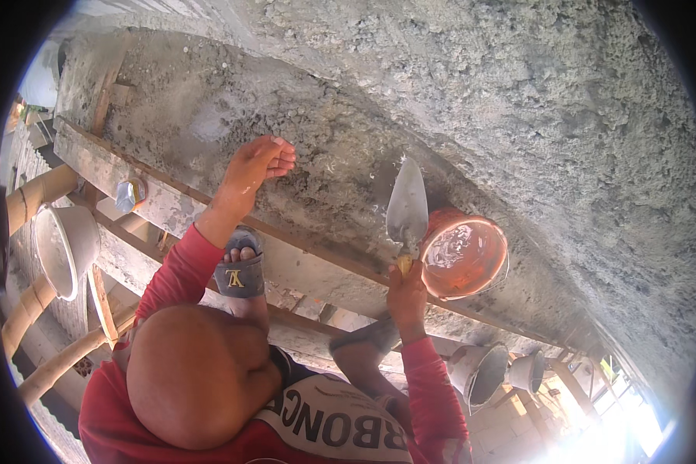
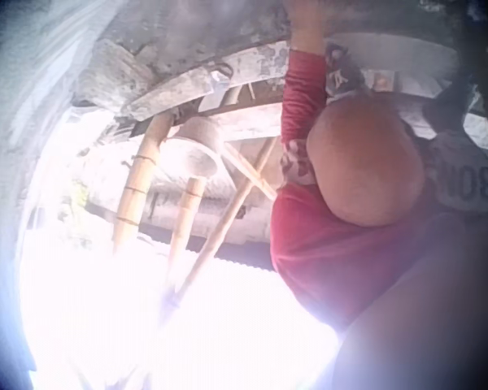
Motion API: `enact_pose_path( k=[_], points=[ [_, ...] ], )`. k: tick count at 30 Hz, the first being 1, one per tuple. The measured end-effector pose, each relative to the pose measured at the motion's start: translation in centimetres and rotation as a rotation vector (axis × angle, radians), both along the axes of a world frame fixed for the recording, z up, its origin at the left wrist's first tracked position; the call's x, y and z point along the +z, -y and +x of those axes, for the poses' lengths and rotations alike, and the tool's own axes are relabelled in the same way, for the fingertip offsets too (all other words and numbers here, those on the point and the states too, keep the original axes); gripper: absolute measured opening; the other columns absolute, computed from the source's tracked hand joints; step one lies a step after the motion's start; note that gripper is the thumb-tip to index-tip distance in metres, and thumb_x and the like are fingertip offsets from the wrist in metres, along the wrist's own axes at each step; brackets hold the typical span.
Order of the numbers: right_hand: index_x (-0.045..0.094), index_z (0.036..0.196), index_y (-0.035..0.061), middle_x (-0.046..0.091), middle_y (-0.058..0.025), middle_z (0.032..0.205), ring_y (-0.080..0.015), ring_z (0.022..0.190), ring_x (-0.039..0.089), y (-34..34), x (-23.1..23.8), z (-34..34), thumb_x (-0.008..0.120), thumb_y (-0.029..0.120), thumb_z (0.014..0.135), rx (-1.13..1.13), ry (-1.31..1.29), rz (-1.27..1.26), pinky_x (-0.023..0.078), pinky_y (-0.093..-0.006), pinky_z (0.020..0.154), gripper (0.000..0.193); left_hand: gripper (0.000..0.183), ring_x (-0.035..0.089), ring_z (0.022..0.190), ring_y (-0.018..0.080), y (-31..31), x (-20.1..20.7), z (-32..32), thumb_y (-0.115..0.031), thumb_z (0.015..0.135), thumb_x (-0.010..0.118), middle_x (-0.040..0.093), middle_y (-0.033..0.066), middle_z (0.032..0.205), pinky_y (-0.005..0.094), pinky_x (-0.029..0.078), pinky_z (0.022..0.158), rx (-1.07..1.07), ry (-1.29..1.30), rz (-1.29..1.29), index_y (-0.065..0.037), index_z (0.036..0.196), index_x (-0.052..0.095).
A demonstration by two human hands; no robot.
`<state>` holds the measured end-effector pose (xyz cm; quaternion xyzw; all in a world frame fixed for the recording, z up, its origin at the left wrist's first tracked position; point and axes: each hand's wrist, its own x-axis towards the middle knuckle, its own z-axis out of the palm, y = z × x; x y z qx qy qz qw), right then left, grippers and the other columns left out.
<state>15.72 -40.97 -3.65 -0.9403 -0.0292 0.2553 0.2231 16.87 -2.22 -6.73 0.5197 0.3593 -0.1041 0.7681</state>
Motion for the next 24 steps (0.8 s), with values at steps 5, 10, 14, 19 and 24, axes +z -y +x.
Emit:
enact_pose_path(
  k=[5, 10, 14, 19, 24],
  points=[
    [0.045, 0.127, -0.0045, 0.066, -0.0365, 0.109, -0.0567, 0.103, 0.065, -0.3, -5.6, -1.2, 0.067, 0.025, 0.098, -0.027, 0.067, -0.201, 0.048, -0.0637, 0.089, 0.046, 0.038, 0.071, 0.101, 0.0184, -0.4, -0.1, 0.5, -0.039, 0.11, 0.062, 0.074, 0.0078, 0.107, 0.0349, 0.056, 0.096, 0.048, 0.072, 0.019, -0.003, 0.118, 0.072],
    [0.045, 0.13, 0.0011, 0.071, -0.0342, 0.103, -0.0565, 0.097, 0.069, -1.3, -4.2, 0.6, 0.068, 0.022, 0.095, 0.119, -0.042, -0.245, 0.053, -0.0632, 0.084, 0.047, 0.034, 0.07, 0.098, 0.0162, -1.9, 1.0, -2.4, -0.034, 0.111, 0.062, 0.074, 0.007, 0.106, 0.0322, 0.056, 0.092, 0.127, 0.042, 0.005, -0.003, 0.119, 0.072],
    [0.047, 0.133, 0.0038, 0.073, -0.0308, 0.1, -0.053, 0.096, 0.072, -4.6, -5.5, 3.8, 0.07, 0.021, 0.093, 0.192, -0.11, -0.237, 0.056, -0.0614, 0.083, 0.049, 0.034, 0.071, 0.097, 0.0163, -3.0, 1.6, -3.6, -0.034, 0.111, 0.061, 0.074, 0.0073, 0.106, 0.0326, 0.056, 0.091, 0.25, 0.06, 0.049, -0.003, 0.118, 0.072],
    [0.053, 0.133, 0.0062, 0.074, -0.0298, 0.101, -0.053, 0.099, 0.071, -10.9, -8.9, 10.8, 0.075, 0.019, 0.088, 0.384, -0.055, -0.028, 0.056, -0.0597, 0.085, 0.052, 0.03, 0.07, 0.094, 0.0152, -2.7, 1.5, -3.0, -0.032, 0.111, 0.06, 0.074, 0.0057, 0.105, 0.0324, 0.056, 0.089, 0.313, 0.05, 0.046, -0.005, 0.117, 0.072],
    [0.059, 0.125, 0.0059, 0.074, -0.0281, 0.101, -0.0505, 0.095, 0.072, -12.5, -2.7, 12.8, 0.077, 0.025, 0.091, 0.421, -0.057, 0.107, 0.057, -0.058, 0.082, 0.043, 0.026, 0.068, 0.089, 0.0127, -4.1, 1.1, -3.4, -0.03, 0.11, 0.06, 0.072, 0.0029, 0.102, 0.0313, 0.056, 0.087, 0.457, 0.13, 0.08, -0.006, 0.116, 0.072]
  ],
)
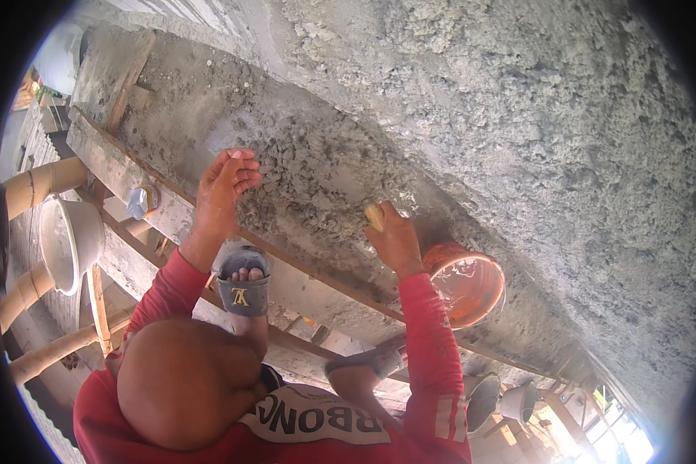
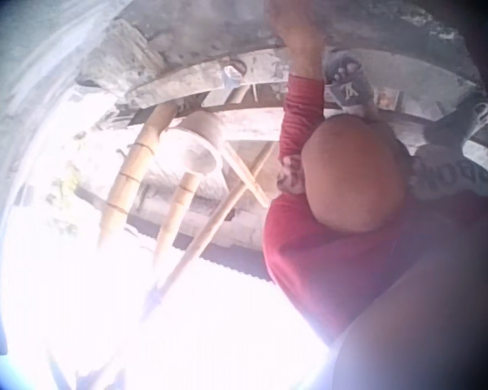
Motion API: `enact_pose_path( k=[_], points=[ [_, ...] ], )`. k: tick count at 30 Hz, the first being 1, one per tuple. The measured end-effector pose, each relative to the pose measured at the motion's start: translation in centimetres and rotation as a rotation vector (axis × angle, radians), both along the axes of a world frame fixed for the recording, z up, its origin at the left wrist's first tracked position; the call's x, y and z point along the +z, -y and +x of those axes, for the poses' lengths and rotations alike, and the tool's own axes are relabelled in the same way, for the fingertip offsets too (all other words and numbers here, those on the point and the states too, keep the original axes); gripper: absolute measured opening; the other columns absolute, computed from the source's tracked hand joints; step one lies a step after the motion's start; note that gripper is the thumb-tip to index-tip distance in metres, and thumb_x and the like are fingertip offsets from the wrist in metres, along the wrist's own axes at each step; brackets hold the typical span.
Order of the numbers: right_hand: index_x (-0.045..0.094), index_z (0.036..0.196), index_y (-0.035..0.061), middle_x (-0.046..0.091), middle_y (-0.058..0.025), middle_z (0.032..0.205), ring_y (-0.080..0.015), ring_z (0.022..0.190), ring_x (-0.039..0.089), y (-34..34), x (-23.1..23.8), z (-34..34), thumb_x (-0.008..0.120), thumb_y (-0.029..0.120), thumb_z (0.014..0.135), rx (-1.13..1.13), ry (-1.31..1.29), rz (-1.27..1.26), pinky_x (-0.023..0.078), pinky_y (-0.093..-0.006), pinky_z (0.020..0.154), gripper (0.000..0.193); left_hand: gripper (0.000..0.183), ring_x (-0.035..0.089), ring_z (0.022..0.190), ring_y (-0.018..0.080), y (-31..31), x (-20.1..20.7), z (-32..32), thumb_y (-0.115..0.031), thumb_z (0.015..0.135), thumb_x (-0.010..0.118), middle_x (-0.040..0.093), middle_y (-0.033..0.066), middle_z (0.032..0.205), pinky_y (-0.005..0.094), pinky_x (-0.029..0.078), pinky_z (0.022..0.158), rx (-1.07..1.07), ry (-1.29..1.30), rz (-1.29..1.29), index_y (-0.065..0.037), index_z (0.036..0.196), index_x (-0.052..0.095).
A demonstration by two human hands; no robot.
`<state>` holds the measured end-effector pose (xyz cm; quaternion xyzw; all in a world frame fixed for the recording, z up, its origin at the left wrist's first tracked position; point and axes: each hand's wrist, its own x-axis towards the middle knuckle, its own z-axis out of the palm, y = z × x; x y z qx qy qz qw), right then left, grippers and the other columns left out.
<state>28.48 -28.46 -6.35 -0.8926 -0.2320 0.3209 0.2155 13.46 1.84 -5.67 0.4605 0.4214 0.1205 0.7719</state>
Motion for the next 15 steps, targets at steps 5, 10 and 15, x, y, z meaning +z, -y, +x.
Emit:
enact_pose_path(
  k=[5, 10, 15],
  points=[
    [0.057, 0.123, 0.0068, 0.075, -0.0212, 0.103, -0.0464, 0.086, 0.074, -0.3, 6.4, -2.5, 0.075, 0.027, 0.097, 0.003, 0.225, -0.136, 0.058, -0.0544, 0.07, 0.038, 0.026, 0.068, 0.091, 0.0115, -3.9, -0.5, -1.0, -0.03, 0.11, 0.062, 0.071, 0.003, 0.105, 0.0303, 0.056, 0.089, 0.171, -0.025, 0.141, -0.007, 0.121, 0.07],
    [0.054, 0.121, 0.0058, 0.071, -0.02, 0.108, -0.0429, 0.085, 0.074, -1.9, 7.0, -3.7, 0.07, 0.019, 0.101, 0.024, 0.526, -0.065, 0.059, -0.0513, 0.067, 0.029, 0.028, 0.068, 0.09, 0.0115, -6.3, -0.1, -1.4, -0.03, 0.109, 0.064, 0.071, 0.0033, 0.106, 0.0303, 0.056, 0.089, 0.263, 0.063, 0.261, -0.007, 0.125, 0.068],
    [0.047, 0.123, 0.0076, 0.066, -0.0189, 0.104, -0.0424, 0.087, 0.074, -5.0, 2.4, -2.9, 0.061, 0.012, 0.103, 0.32, 0.349, -0.384, 0.061, -0.0537, 0.068, 0.024, 0.029, 0.068, 0.088, 0.0126, -5.4, -0.1, -0.8, -0.03, 0.11, 0.063, 0.071, 0.0058, 0.108, 0.0311, 0.056, 0.088, 0.253, -0.013, 0.233, -0.005, 0.124, 0.069]
  ],
)
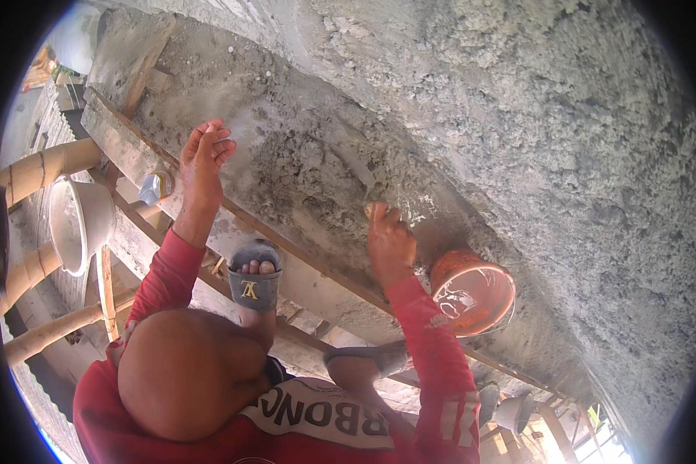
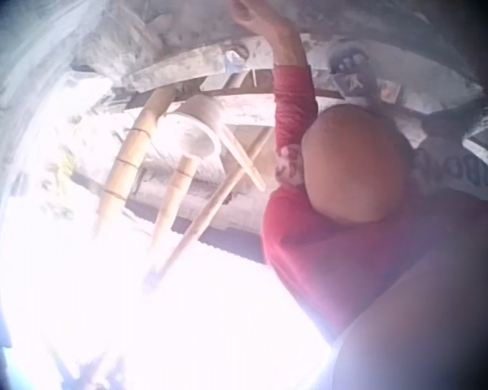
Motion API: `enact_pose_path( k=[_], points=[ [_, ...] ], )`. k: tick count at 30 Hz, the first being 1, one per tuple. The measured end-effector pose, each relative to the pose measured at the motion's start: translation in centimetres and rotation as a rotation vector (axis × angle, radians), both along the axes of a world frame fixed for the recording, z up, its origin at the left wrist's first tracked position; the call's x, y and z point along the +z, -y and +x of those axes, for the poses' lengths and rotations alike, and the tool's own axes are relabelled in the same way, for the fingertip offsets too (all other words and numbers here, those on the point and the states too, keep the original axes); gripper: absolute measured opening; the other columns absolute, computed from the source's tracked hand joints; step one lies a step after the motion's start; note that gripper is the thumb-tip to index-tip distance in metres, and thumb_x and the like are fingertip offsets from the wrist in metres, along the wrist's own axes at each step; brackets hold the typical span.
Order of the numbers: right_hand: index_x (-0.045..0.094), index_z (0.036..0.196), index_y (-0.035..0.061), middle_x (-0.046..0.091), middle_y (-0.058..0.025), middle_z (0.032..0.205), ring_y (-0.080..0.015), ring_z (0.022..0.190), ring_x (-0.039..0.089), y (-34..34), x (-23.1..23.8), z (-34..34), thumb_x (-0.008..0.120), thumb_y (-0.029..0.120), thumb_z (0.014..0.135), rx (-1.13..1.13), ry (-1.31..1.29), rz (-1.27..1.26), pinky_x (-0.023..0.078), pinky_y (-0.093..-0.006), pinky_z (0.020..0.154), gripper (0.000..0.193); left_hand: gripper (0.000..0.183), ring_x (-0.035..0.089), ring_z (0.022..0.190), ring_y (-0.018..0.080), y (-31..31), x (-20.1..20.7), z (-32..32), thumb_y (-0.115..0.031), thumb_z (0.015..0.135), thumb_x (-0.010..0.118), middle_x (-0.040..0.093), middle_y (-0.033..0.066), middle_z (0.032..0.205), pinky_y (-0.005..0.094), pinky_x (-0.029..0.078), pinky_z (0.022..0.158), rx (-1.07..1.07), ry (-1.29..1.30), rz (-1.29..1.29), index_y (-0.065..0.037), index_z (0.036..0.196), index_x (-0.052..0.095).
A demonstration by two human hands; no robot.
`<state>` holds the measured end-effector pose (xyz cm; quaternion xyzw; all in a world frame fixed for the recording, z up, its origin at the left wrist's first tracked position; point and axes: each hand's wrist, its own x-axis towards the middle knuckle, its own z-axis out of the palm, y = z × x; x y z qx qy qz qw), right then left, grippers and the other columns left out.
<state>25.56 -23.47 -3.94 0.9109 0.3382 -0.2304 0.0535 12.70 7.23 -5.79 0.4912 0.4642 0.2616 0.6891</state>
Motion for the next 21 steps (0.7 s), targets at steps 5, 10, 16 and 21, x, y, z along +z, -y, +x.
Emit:
enact_pose_path(
  k=[5, 10, 16, 21],
  points=[
    [0.047, 0.123, 0.0044, 0.066, -0.0223, 0.104, -0.0459, 0.091, 0.074, 4.5, 1.2, -0.2, 0.064, 0.009, 0.097, -0.061, -0.127, 0.117, 0.061, -0.0548, 0.07, 0.031, 0.031, 0.068, 0.09, 0.0118, 0.1, -0.3, -1.1, -0.03, 0.11, 0.063, 0.071, 0.0052, 0.111, 0.0302, 0.056, 0.09, -0.034, -0.035, -0.033, -0.006, 0.128, 0.067],
    [0.051, 0.125, 0.0012, 0.066, -0.0286, 0.11, -0.0476, 0.092, 0.071, 14.6, 8.8, -2.2, 0.067, 0.015, 0.096, -0.154, -0.429, -0.035, 0.057, -0.0578, 0.072, 0.036, 0.031, 0.067, 0.09, 0.0112, -0.6, 0.1, -3.2, -0.029, 0.11, 0.062, 0.07, 0.0059, 0.11, 0.0291, 0.056, 0.09, 0.02, -0.067, -0.036, -0.004, 0.127, 0.068],
    [0.059, 0.12, -0.0009, 0.071, -0.024, 0.097, -0.0454, 0.09, 0.073, 14.5, 6.4, -3.9, 0.064, 0.029, 0.101, -0.106, -0.517, -0.212, 0.059, -0.0575, 0.078, 0.036, 0.022, 0.068, 0.087, 0.0121, 3.9, 1.2, 1.9, -0.021, 0.109, 0.064, 0.072, 0.0051, 0.101, 0.0303, 0.055, 0.082, -0.297, -0.094, 0.278, -0.001, 0.115, 0.071],
    [0.064, 0.118, 0.0007, 0.075, -0.0251, 0.097, -0.0446, 0.094, 0.075, 13.3, 2.0, -4.4, 0.061, 0.039, 0.105, -0.197, -0.503, -0.229, 0.06, -0.0562, 0.082, 0.04, 0.027, 0.076, 0.091, 0.031, 15.4, 0.5, 7.7, -0.023, 0.105, 0.069, 0.076, 0.0193, 0.104, 0.0403, 0.06, 0.081, -1.138, 0.143, 0.201, 0.002, 0.114, 0.071]
  ],
)
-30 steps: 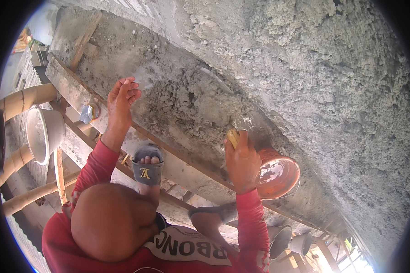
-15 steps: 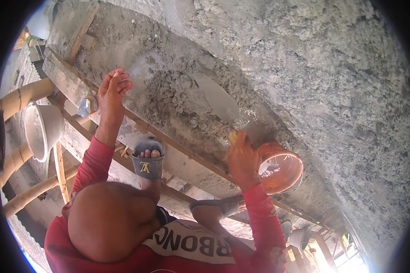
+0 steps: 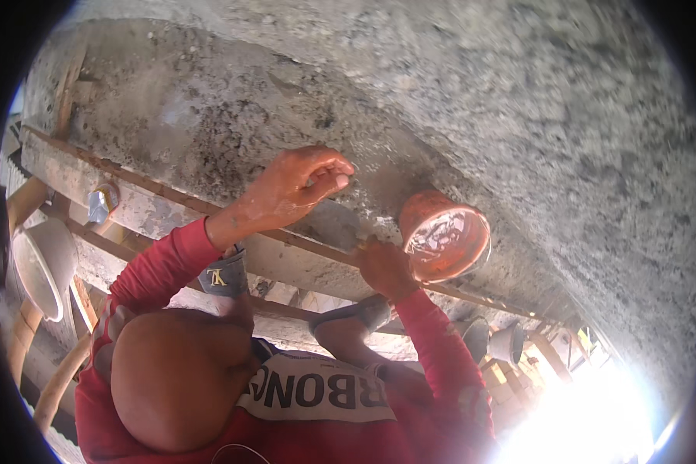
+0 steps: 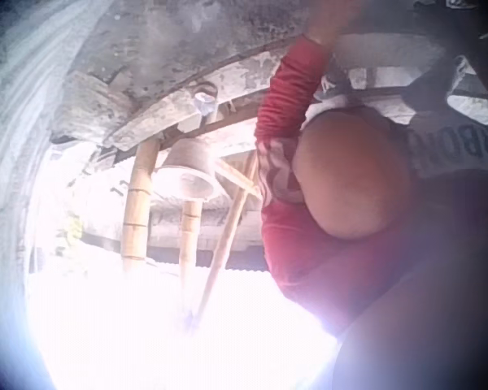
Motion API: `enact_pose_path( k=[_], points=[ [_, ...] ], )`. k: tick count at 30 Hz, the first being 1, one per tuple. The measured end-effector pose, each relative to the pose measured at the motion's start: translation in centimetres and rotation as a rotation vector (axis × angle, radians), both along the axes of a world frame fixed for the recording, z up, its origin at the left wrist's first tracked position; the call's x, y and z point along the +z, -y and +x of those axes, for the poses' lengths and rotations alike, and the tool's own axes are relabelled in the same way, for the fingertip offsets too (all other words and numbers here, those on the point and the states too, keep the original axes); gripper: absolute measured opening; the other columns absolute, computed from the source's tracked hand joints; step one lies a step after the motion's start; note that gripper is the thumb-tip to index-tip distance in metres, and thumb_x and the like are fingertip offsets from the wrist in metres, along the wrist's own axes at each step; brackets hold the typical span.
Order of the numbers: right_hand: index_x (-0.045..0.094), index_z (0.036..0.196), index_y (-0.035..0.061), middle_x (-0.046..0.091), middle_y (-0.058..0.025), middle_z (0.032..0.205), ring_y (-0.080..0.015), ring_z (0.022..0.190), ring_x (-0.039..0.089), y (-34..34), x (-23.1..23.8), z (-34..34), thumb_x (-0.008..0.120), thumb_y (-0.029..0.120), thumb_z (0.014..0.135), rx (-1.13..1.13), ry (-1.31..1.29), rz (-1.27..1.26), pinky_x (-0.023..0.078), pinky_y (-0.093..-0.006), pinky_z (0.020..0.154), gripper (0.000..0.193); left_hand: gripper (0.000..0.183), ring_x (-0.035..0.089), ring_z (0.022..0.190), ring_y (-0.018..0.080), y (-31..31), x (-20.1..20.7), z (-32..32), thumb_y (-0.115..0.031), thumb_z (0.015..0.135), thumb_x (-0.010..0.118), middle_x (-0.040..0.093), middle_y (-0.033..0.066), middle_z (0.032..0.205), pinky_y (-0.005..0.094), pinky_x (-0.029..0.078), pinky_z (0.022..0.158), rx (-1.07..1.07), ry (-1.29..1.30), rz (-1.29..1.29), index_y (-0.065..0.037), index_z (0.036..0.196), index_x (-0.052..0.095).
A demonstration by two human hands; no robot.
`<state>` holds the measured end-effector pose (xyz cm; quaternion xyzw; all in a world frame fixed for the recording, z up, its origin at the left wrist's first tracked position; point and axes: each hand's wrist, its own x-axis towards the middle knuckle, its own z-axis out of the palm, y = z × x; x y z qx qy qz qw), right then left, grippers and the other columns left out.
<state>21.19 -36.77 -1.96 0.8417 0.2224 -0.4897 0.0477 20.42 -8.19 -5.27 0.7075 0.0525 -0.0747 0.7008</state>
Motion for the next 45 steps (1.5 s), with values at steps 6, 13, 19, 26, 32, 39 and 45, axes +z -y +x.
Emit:
enact_pose_path(
  k=[6, 13, 19, 26, 32, 39, 45],
  points=[
    [0.071, 0.118, 0.0048, 0.078, -0.02, 0.1, -0.0396, 0.093, 0.078, 0.9, -0.7, -0.8, 0.055, 0.043, 0.106, 0.0, 0.062, 0.013, 0.062, -0.0531, 0.082, 0.043, 0.069, 0.074, 0.105, 0.0445, 16.9, -5.0, 4.1, -0.052, 0.097, 0.071, 0.075, 0.0294, 0.107, 0.0499, 0.058, 0.096, -0.6, -0.165, 0.026, 0.013, 0.12, 0.065],
    [0.077, 0.109, 0.0114, 0.078, -0.0178, 0.099, -0.038, 0.088, 0.078, 2.9, 0.3, -3.7, 0.058, 0.036, 0.104, -0.069, -0.008, -0.05, 0.062, -0.0518, 0.077, 0.032, 0.034, 0.072, 0.107, 0.0455, 26.6, -6.3, 2.4, -0.024, 0.097, 0.068, 0.072, 0.0304, 0.113, 0.0542, 0.056, 0.092, -0.485, -0.356, 0.089, 0.006, 0.115, 0.068],
    [0.075, 0.107, 0.0111, 0.078, -0.0172, 0.096, -0.038, 0.086, 0.077, 9.1, -1.4, -4.4, 0.061, 0.039, 0.101, -0.076, 0.088, 0.041, 0.059, -0.0524, 0.075, 0.032, 0.029, 0.071, 0.103, 0.0478, 32.7, -6.4, 3.2, -0.019, 0.098, 0.066, 0.072, 0.0302, 0.104, 0.0551, 0.056, 0.089, -0.469, -0.323, 0.044, 0.007, 0.112, 0.064],
    [0.074, 0.111, 0.0064, 0.076, -0.0169, 0.097, -0.0411, 0.088, 0.073, 14.8, -3.4, -3.0, 0.068, 0.036, 0.097, 0.04, 0.302, 0.283, 0.057, -0.0541, 0.08, 0.033, 0.031, 0.074, 0.1, 0.0454, 37.6, -6.9, 4.3, -0.024, 0.095, 0.074, 0.074, 0.0292, 0.099, 0.0524, 0.059, 0.086, -0.5, -0.293, 0.118, 0.006, 0.104, 0.073],
    [0.069, 0.127, 0.0122, 0.075, -0.0147, 0.113, -0.0333, 0.1, 0.075, 14.7, -3.1, 0.4, 0.069, 0.038, 0.098, 0.248, 0.25, 0.283, 0.06, -0.0488, 0.083, 0.039, 0.073, 0.076, 0.104, 0.0415, 31.0, -5.5, 8.1, -0.049, 0.086, 0.084, 0.075, 0.0326, 0.108, 0.0491, 0.059, 0.091, -0.736, -0.278, 0.147, 0.016, 0.117, 0.071],
    [0.064, 0.129, 0.0117, 0.074, -0.0161, 0.112, -0.0354, 0.101, 0.076, 10.4, -4.7, 7.7, 0.067, 0.034, 0.099, 0.522, -0.079, 0.127, 0.061, -0.0508, 0.085, 0.037, 0.071, 0.072, 0.122, 0.0358, 10.5, 0.7, 10.5, -0.05, 0.109, 0.061, 0.067, 0.0305, 0.138, 0.0439, 0.06, 0.103, -0.423, -0.451, -0.224, 0.008, 0.15, 0.055],
    [0.068, 0.124, 0.0089, 0.077, -0.0147, 0.104, -0.0357, 0.094, 0.077, 11.1, -7.9, 9.9, 0.066, 0.04, 0.102, 0.78, -0.08, 0.074, 0.06, -0.0501, 0.085, 0.038, 0.064, 0.073, 0.122, 0.0297, -1.6, 7.0, 1.7, -0.049, 0.111, 0.056, 0.072, 0.0228, 0.135, 0.0404, 0.058, 0.105, -0.003, -0.469, -0.204, 0.0, 0.153, 0.057]
  ],
)
